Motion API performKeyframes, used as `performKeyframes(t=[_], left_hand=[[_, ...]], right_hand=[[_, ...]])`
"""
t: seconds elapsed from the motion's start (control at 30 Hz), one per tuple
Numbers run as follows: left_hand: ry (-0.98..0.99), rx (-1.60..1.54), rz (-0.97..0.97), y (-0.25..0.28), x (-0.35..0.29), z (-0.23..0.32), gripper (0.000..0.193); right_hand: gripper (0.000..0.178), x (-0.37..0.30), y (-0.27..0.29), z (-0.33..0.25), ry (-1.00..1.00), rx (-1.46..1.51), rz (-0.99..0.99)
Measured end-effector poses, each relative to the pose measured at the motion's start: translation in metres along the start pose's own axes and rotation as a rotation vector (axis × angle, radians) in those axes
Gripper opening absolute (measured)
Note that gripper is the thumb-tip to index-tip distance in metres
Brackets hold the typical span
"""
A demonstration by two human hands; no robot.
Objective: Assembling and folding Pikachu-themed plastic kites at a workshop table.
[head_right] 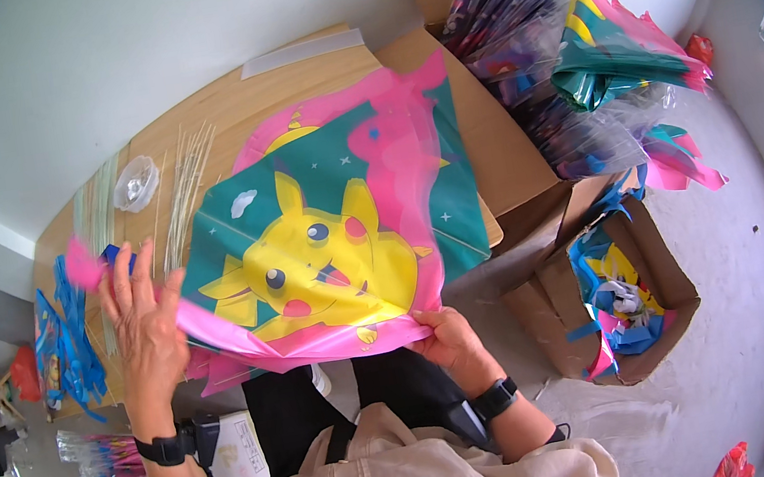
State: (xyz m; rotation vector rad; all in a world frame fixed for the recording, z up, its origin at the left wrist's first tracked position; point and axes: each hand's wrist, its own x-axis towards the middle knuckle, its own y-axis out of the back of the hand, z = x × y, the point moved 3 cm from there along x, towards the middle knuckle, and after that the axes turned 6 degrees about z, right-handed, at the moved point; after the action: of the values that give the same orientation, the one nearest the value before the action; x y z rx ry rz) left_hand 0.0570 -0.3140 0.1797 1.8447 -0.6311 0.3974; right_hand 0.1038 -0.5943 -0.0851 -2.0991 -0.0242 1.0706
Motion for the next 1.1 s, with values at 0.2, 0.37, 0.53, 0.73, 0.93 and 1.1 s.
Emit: performKeyframes(t=[0.2,0.37,0.53,0.73,0.93,1.1], left_hand=[[-0.265,-1.186,-1.104,-0.014,-0.067,0.114,0.030],[0.511,-1.133,-0.423,-0.119,-0.131,0.115,0.027],[0.508,-0.581,0.168,-0.116,-0.118,0.085,0.024],[0.237,-0.915,-0.150,-0.094,-0.024,0.105,0.040],[0.034,-0.873,-0.097,-0.111,-0.032,0.127,0.030],[0.776,-0.940,-0.043,-0.118,-0.089,0.098,0.026]], right_hand=[[0.026,-0.004,-0.010,0.018,-0.168,0.190,-0.015],[0.026,-0.020,-0.008,0.021,-0.196,0.212,0.007],[0.026,-0.029,0.006,0.036,-0.216,0.087,-0.026],[0.026,-0.048,-0.008,0.045,-0.328,-0.223,-0.110],[0.034,-0.053,-0.001,0.046,-0.410,-0.173,-0.372],[0.032,-0.053,0.000,0.047,-0.428,-0.014,-0.525]])
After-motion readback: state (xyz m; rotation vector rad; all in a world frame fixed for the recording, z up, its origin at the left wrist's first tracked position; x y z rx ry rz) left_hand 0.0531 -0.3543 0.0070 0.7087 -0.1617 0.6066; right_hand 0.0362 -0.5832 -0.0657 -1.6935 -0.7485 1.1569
